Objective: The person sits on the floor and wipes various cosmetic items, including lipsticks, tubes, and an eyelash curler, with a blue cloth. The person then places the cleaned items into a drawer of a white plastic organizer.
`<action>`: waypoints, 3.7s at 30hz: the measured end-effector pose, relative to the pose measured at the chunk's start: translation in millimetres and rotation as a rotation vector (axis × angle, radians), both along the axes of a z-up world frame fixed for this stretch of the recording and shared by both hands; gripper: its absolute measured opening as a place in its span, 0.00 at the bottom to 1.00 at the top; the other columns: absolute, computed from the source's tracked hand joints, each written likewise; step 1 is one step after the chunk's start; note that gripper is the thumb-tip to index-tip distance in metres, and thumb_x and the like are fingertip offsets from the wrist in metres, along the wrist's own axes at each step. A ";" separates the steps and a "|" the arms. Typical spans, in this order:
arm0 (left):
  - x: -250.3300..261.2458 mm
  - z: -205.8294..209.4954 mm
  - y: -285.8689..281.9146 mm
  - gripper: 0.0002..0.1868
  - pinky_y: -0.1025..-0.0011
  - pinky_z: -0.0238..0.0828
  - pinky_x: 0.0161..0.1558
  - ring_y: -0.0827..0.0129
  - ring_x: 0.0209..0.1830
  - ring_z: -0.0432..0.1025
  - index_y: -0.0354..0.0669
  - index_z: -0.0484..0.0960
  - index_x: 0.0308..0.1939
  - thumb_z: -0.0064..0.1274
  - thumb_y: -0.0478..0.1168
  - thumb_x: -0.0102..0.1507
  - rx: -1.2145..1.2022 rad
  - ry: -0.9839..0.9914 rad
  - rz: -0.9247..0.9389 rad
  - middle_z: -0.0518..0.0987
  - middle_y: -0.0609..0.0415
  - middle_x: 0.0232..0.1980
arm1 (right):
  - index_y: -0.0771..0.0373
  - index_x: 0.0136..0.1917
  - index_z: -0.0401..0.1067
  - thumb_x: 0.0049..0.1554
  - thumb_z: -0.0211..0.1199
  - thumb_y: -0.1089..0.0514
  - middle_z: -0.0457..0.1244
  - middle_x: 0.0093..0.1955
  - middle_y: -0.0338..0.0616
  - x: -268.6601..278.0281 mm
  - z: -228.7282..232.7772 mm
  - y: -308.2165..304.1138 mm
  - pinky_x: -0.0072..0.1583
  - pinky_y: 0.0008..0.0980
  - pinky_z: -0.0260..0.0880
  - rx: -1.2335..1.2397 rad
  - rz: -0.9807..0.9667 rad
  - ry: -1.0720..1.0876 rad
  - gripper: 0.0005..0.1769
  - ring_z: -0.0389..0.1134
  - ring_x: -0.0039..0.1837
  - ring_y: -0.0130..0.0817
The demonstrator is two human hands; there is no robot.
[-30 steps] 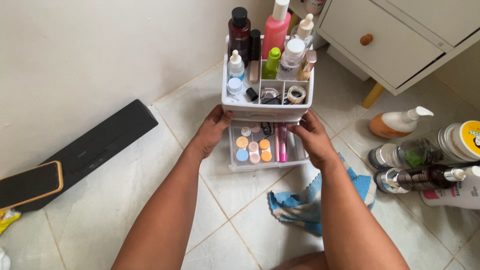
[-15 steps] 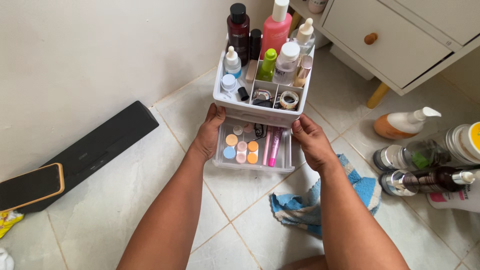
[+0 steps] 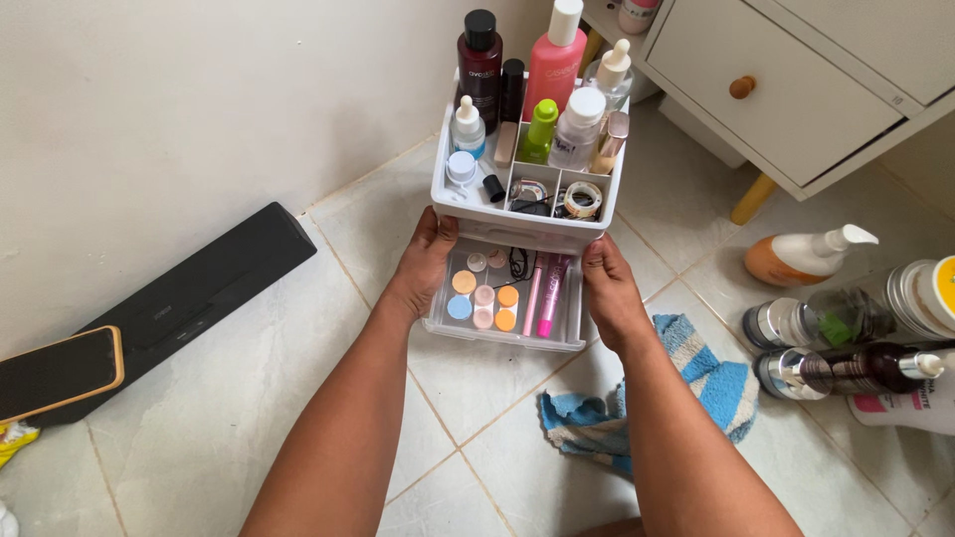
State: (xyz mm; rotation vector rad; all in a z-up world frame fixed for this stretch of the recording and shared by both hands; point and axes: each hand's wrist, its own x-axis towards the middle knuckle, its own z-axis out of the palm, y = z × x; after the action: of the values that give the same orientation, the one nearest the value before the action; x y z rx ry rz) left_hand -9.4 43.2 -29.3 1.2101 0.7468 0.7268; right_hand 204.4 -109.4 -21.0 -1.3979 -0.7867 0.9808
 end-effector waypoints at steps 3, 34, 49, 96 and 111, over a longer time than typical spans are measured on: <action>-1.6 -1.5 0.3 0.42 0.66 0.58 0.69 0.65 0.69 0.64 0.48 0.69 0.66 0.46 0.73 0.60 0.039 0.012 -0.006 0.74 0.52 0.66 | 0.52 0.75 0.61 0.62 0.41 0.29 0.61 0.73 0.40 -4.3 1.8 0.2 0.76 0.42 0.50 -0.033 -0.018 -0.040 0.38 0.55 0.77 0.36; -23.2 48.3 -46.2 0.31 0.66 0.75 0.52 0.69 0.47 0.75 0.52 0.64 0.75 0.40 0.35 0.66 -0.317 0.503 0.012 0.80 0.50 0.56 | 0.61 0.67 0.69 0.69 0.48 0.42 0.63 0.52 0.40 -4.5 10.5 7.1 0.59 0.35 0.62 -0.104 -0.206 -0.039 0.25 0.58 0.53 0.31; -50.2 44.7 -46.1 0.35 0.75 0.74 0.51 0.74 0.49 0.76 0.51 0.68 0.75 0.46 0.30 0.62 -0.303 0.437 -0.154 0.83 0.55 0.57 | 0.59 0.68 0.66 0.68 0.44 0.41 0.65 0.58 0.44 -9.1 16.8 16.9 0.59 0.39 0.63 -0.137 -0.190 -0.079 0.26 0.61 0.57 0.35; -48.5 64.3 -138.7 0.43 0.61 0.58 0.68 0.52 0.70 0.62 0.43 0.60 0.73 0.66 0.42 0.58 0.662 0.389 0.099 0.69 0.41 0.69 | 0.64 0.43 0.79 0.59 0.62 0.49 0.69 0.35 0.33 -46.0 104.7 -64.8 0.44 0.26 0.67 -0.372 0.216 -0.007 0.15 0.64 0.37 0.22; 95.3 0.3 -113.5 0.10 0.57 0.67 0.51 0.48 0.45 0.72 0.37 0.79 0.45 0.53 0.42 0.66 0.673 0.407 0.535 0.80 0.40 0.43 | 0.48 0.78 0.59 0.60 0.54 0.63 0.59 0.74 0.53 19.7 -12.4 -11.2 0.65 0.37 0.66 -0.170 -0.065 -0.165 0.34 0.65 0.68 0.42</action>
State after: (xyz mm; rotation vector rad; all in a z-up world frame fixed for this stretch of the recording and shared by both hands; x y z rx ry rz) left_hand 85.9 -70.3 -28.9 1.8258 1.2476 1.2554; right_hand 224.1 -120.7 -33.3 -1.6580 -0.7883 0.9069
